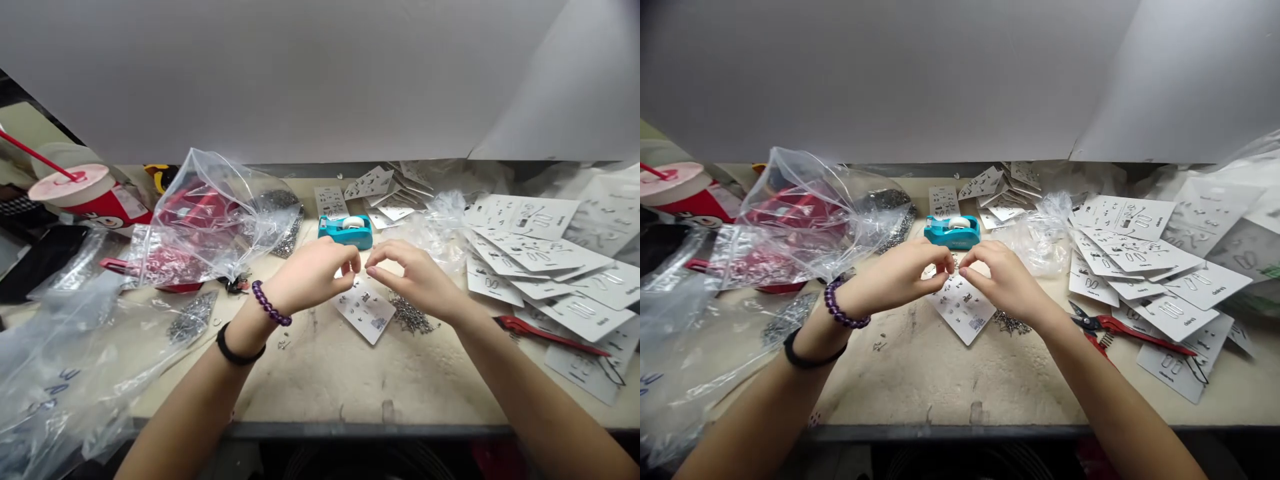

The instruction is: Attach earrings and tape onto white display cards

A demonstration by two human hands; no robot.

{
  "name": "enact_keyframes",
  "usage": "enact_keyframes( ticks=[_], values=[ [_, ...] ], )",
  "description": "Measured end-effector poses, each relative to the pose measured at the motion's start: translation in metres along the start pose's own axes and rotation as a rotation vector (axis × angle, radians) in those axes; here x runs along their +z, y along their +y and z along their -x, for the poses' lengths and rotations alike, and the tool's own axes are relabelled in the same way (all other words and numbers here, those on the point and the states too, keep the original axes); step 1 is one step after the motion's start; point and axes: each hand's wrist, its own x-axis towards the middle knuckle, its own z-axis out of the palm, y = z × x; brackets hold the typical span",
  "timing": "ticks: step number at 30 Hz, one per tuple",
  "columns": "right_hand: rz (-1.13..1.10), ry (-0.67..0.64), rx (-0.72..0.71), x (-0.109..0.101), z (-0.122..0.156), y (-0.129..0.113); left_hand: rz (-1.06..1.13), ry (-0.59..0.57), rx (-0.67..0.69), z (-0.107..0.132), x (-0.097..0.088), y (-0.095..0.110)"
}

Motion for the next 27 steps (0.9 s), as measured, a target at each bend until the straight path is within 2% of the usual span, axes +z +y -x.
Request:
enact_keyframes(
  ticks=[2,4,7,9,12,15,21,27],
  values=[
    [-0.007,0.025,0.030,0.005,0.002,0.005,0.045,0.002,-0.001,0.001,0.003,-0.003],
    [-0.002,0.107,0.077,0.009,0.005,0.009,0.092,0.030,-0.038,0.002,0.007,-0.008],
    [-0.053,0.267,0.172,0.016,0.012,0.015,0.063,0.141,-0.205,0.004,0.014,-0.017],
    [-0.111,0.303,0.201,0.020,0.016,0.017,-0.038,0.158,-0.305,0.005,0.021,-0.022],
    [-0.118,0.262,0.169,0.024,0.020,0.018,-0.170,0.070,-0.307,0.004,0.032,-0.026],
    [-0.092,0.214,0.139,0.025,0.021,0.017,-0.189,0.032,-0.315,0.002,0.038,-0.025],
    [-0.126,0.161,0.175,0.020,0.023,0.017,-0.140,0.012,-0.386,0.004,0.039,-0.020],
    [-0.134,0.076,0.165,0.021,0.024,0.014,-0.203,-0.028,-0.317,0.007,0.038,-0.020]
  ],
)
